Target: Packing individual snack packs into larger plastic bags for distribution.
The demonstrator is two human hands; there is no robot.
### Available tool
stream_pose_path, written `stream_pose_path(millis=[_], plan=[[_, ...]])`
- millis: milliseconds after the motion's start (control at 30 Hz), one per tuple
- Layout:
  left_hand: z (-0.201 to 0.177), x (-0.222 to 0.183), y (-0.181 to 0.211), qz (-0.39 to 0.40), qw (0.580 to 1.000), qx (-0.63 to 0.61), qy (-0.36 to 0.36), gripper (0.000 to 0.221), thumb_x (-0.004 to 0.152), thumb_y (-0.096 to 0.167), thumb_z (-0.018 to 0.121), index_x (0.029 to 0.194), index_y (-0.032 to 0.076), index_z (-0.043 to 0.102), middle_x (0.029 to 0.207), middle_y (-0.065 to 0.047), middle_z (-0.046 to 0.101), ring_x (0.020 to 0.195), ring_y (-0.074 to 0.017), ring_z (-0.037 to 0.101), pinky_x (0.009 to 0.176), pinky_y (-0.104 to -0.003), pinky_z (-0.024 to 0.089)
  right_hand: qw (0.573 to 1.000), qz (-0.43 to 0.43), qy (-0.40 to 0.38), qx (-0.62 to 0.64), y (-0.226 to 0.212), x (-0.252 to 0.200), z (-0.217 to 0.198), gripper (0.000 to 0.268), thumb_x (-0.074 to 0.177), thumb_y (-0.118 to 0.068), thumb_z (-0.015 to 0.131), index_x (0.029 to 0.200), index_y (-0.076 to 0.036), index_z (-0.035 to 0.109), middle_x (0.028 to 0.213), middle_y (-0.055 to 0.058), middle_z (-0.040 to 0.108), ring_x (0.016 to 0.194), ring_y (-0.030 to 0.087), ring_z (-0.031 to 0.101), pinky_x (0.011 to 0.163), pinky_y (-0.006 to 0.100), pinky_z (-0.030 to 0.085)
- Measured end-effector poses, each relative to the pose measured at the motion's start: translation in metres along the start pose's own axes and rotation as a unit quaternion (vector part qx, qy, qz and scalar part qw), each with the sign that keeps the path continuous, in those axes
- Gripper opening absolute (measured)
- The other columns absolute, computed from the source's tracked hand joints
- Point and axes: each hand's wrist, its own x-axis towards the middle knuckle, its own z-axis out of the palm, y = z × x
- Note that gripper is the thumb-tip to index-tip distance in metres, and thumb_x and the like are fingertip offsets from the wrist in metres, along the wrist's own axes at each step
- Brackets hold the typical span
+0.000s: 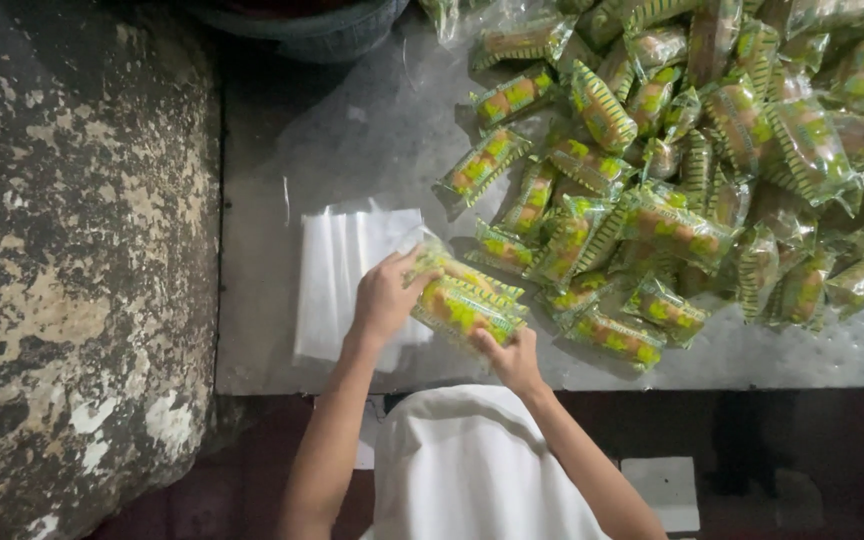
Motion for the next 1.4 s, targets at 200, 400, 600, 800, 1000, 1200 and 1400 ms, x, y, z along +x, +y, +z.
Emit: stream_pose_path(millis=[200,400,600,800,1000,1200,1400], plan=[[0.072,-0.006,-0.026,0.15,0.966,0.2,-0.058,0.036,0.097,0.024,0.065,0.133,0.026,0.067,0.098,0.0,0.07,0.08,-0.0234,0.075,0.071,-0.04,0.061,0.992,0.079,0.075,-0.057,-0.051,-0.011,0.0,0.049,0.077,-0.034,0.091,0.058,0.006,0.069,0.047,0.016,0.062,0.038,0.019,0.055,0.038,0.032,0.045],[-0.007,-0.006,0.092,-0.037,0.942,0.097,-0.319,0.081,0.084,-0.009,0.067,0.155,0.02,0.04,0.164,-0.018,0.019,0.122,-0.0518,0.057,0.099,-0.06,0.053,0.994,0.061,0.082,-0.033,-0.157,-0.014,0.016,0.03,0.084,-0.033,0.085,0.071,-0.008,0.075,0.059,0.008,0.071,0.055,0.012,0.06,0.052,0.029,0.05],[0.079,-0.06,0.116,0.311,0.913,0.252,0.076,0.02,0.099,0.013,0.052,0.117,0.02,0.059,0.094,-0.007,0.05,0.069,-0.0253,0.065,0.068,-0.035,0.051,0.993,0.015,0.064,0.096,-0.051,0.038,0.022,0.054,0.093,-0.029,0.058,0.132,0.004,0.041,0.125,0.029,0.054,0.116,0.037,0.058,0.102,0.049,0.046],[0.065,-0.069,0.034,0.168,0.973,-0.023,0.155,0.075,0.07,0.041,0.088,0.135,0.018,0.058,0.125,-0.016,0.051,0.12,-0.0383,0.051,0.107,-0.053,0.042,0.807,0.286,0.097,0.508,-0.201,0.033,0.002,0.067,0.091,-0.059,0.062,0.138,-0.012,0.054,0.12,0.01,0.06,0.099,0.027,0.063,0.085,0.045,0.056],[0.089,-0.068,-0.048,-0.059,0.996,-0.047,0.037,0.057,0.085,0.026,0.08,0.125,0.002,0.046,0.121,-0.023,0.052,0.115,-0.0458,0.059,0.097,-0.057,0.049,0.777,0.317,0.108,0.532,-0.178,0.022,0.004,0.06,0.093,-0.056,0.06,0.131,-0.011,0.059,0.121,0.012,0.063,0.107,0.037,0.065,0.092,0.068,0.052],[0.147,-0.098,-0.03,-0.224,0.943,-0.214,-0.125,0.014,0.098,0.023,0.059,0.1,0.011,0.065,0.092,-0.016,0.067,0.096,-0.0404,0.068,0.086,-0.051,0.049,0.689,0.316,0.18,0.627,-0.139,0.041,0.012,0.055,0.091,-0.035,0.068,0.131,-0.002,0.052,0.119,0.011,0.057,0.104,0.031,0.066,0.089,0.055,0.06],[0.13,-0.109,-0.01,-0.024,0.95,-0.047,-0.308,0.025,0.095,0.03,0.065,0.108,0.009,0.072,0.105,-0.019,0.073,0.104,-0.0382,0.071,0.087,-0.047,0.056,0.771,0.314,-0.027,0.553,-0.085,0.057,0.037,0.052,0.088,-0.064,0.065,0.111,-0.018,0.068,0.115,0.012,0.069,0.091,0.034,0.069,0.066,0.05,0.064]])
